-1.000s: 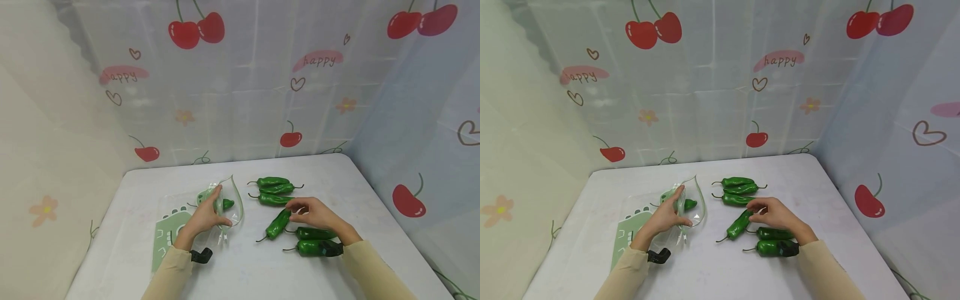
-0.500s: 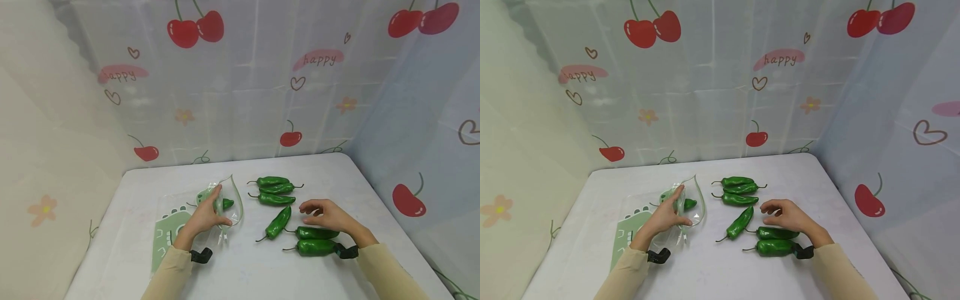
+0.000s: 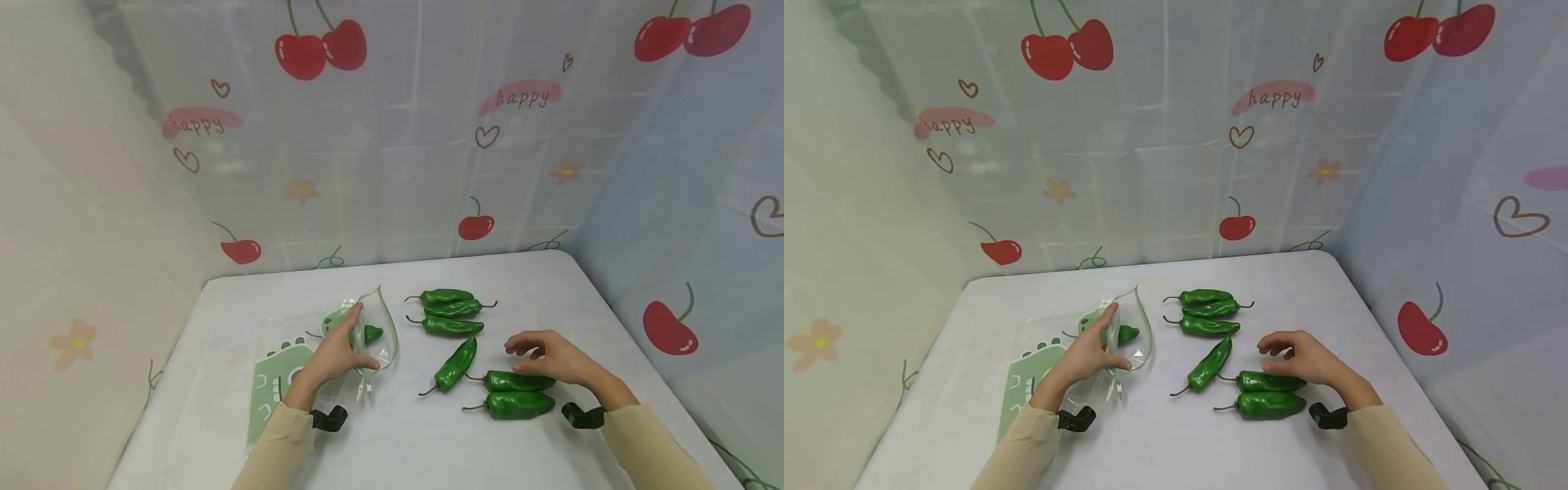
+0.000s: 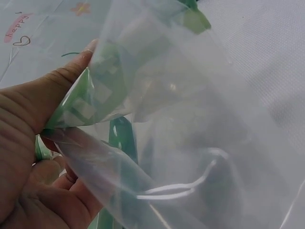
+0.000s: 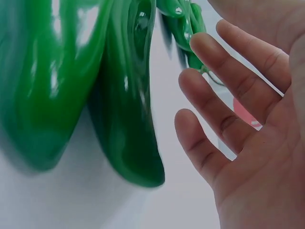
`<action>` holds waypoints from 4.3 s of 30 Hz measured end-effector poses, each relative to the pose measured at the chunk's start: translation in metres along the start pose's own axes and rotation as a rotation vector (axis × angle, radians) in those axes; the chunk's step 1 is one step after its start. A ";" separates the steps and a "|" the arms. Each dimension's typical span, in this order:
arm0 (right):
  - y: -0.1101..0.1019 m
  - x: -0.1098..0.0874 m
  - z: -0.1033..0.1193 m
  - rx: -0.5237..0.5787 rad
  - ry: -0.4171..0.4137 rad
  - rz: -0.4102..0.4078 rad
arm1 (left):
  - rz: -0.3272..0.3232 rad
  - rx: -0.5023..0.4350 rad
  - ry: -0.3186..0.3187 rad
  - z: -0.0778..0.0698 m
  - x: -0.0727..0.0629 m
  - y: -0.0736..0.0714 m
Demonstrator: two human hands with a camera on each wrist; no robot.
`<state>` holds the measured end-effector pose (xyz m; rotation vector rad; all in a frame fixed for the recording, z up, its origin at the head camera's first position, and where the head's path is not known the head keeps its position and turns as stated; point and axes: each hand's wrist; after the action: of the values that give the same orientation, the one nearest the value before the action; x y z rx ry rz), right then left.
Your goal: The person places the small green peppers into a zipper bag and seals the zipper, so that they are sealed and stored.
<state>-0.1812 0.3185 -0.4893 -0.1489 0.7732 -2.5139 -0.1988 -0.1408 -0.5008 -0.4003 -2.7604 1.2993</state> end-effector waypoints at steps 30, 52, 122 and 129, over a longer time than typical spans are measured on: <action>-0.004 -0.029 -0.029 0.076 0.113 -0.004 | 0.003 -0.001 0.006 -0.001 0.000 0.000; 0.005 -0.028 -0.031 -0.041 0.142 -0.054 | -0.012 0.010 0.013 -0.003 0.001 0.000; 0.019 0.003 -0.009 0.076 0.141 -0.203 | -0.022 0.007 0.009 0.000 0.000 0.002; 0.020 0.006 -0.006 0.072 0.129 -0.224 | -0.031 0.001 0.018 0.000 0.000 0.002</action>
<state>-0.1791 0.3042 -0.5062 -0.0511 0.7514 -2.7819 -0.1984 -0.1395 -0.5019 -0.3663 -2.7395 1.2843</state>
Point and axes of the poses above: each hand's wrist, its own x-axis towards the middle knuckle, its own y-axis out of the palm, z = x × y, and after that the axes turned 10 degrees about x, right-handed
